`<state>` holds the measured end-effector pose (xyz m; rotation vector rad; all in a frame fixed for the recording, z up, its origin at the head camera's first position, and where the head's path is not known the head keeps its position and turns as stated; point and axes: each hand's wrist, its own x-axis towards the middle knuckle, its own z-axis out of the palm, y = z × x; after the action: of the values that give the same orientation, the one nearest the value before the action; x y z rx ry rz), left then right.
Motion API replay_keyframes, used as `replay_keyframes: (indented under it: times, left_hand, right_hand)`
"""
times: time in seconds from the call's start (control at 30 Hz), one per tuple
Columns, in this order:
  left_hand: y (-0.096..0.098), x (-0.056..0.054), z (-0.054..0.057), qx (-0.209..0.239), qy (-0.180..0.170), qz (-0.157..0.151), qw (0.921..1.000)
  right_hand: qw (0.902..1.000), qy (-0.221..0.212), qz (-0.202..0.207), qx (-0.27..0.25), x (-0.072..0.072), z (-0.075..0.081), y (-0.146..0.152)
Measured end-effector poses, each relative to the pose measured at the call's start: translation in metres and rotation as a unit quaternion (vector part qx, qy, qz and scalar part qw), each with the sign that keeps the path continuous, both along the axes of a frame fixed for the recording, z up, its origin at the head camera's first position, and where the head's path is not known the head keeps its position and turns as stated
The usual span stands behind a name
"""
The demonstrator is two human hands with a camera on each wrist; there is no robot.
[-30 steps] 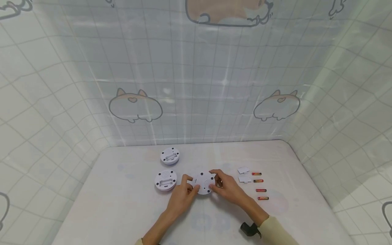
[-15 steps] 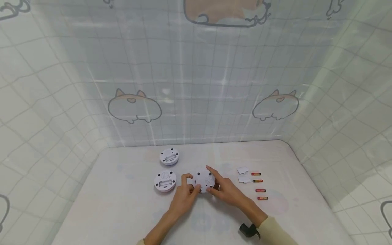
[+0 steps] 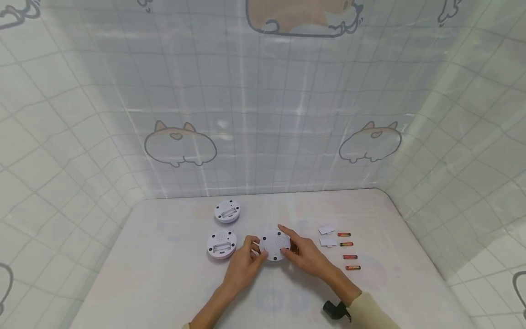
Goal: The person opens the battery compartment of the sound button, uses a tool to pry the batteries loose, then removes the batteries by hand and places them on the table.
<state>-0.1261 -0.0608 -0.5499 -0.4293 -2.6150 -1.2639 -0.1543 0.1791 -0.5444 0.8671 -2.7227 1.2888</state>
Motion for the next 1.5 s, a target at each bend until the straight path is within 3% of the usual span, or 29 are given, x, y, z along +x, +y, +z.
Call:
replay_keyframes:
  times: [0.3, 0.47, 0.63, 0.93, 1.2, 1.5]
  left_hand:
    - [0.0, -0.0015, -0.0036, -0.029, -0.025, -0.021, 0.999]
    - [0.0036, 0.0006, -0.0034, -0.018, -0.038, -0.028, 0.9987]
    - [0.0055, 0.0027, -0.0015, -0.017, -0.05, -0.032, 0.9981]
    - [0.0028, 0.0005, -0.0043, -0.047, -0.005, -0.016, 0.9988]
    - [-0.0002, 0.0023, -0.0028, -0.048, -0.022, -0.015, 0.9985]
    - [0.0004, 0.0047, -0.0065, -0.121, -0.035, -0.025, 0.9917]
  right_hand:
    - [0.999, 0.036, -0.025, -0.01, -0.0039, 0.0013, -0.0022]
    - [0.9995, 0.03, -0.009, 0.008, -0.0042, 0.0026, -0.0015]
    - [0.9988, -0.003, 0.005, 0.049, -0.0019, 0.0046, -0.0012]
    - [0.9986, -0.02, 0.011, 0.049, -0.0003, 0.0039, -0.0014]
    - [0.9972, -0.025, 0.016, 0.069, -0.0024, 0.0021, -0.0018]
    - [0.9921, -0.018, 0.035, 0.119, -0.0009, 0.0026, -0.0013]
